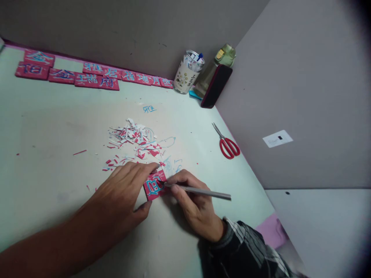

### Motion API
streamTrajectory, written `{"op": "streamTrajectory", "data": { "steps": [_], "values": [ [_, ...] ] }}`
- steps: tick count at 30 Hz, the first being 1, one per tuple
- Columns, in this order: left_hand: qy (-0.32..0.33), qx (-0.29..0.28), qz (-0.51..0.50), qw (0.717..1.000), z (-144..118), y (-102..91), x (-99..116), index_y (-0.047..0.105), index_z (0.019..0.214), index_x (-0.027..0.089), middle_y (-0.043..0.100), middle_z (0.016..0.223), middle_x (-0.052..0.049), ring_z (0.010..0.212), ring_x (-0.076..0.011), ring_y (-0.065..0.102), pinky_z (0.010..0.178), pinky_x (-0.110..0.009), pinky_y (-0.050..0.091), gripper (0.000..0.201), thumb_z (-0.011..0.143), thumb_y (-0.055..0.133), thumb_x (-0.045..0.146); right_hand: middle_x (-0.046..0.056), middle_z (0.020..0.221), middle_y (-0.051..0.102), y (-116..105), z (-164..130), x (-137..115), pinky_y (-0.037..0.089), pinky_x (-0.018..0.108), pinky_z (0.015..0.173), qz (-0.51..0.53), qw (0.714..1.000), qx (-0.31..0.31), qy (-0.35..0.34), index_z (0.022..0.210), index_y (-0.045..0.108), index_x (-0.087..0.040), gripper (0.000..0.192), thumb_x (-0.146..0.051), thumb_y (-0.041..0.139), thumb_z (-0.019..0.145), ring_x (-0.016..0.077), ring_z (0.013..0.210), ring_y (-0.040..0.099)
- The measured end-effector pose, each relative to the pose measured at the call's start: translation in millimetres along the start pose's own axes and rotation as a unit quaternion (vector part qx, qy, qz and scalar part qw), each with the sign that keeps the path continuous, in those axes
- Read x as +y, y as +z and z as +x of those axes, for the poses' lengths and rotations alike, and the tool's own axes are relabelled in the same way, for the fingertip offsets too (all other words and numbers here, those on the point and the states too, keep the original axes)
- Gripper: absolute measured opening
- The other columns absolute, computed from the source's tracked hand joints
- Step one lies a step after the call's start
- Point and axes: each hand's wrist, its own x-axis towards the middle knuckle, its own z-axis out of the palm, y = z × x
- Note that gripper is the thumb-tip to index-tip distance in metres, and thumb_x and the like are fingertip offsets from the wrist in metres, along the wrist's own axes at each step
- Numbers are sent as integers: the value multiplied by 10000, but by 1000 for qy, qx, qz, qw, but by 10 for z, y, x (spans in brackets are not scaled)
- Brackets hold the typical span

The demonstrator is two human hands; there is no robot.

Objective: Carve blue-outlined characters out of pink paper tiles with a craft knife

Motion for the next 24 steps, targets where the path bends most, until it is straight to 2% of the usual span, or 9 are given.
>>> {"op": "streamTrajectory", "data": {
  "steps": [4, 9, 24],
  "values": [
    [8, 2, 9, 1000, -10, 29, -24, 421, 1447, 187, 686, 1287, -140, 1167, -346, 648, 991, -482, 501, 585, 902, 630, 231, 9, 890, 675, 20, -53, -17, 490, 287, 685, -74, 997, -5, -37, 1023, 647, -231, 19, -212, 644, 1024, 139, 754, 624],
    [19, 35, 13, 999, 9, 56, -40, 438, 1422, 151, 701, 1241, -152, 1108, -348, 674, 951, -486, 528, 579, 896, 670, 216, 6, 855, 654, 48, -75, -35, 493, 284, 661, -125, 990, -20, -64, 999, 571, -239, 62, -188, 602, 1016, 143, 718, 600],
    [2, 25, 8, 1000, -4, 67, -53, 436, 1430, 187, 716, 1254, -147, 1109, -348, 680, 974, -500, 532, 533, 942, 634, 268, 22, 870, 656, 54, -51, -69, 501, 302, 667, -116, 992, -29, -47, 968, 538, -248, 76, -199, 587, 1001, 159, 742, 614]
  ]
}}
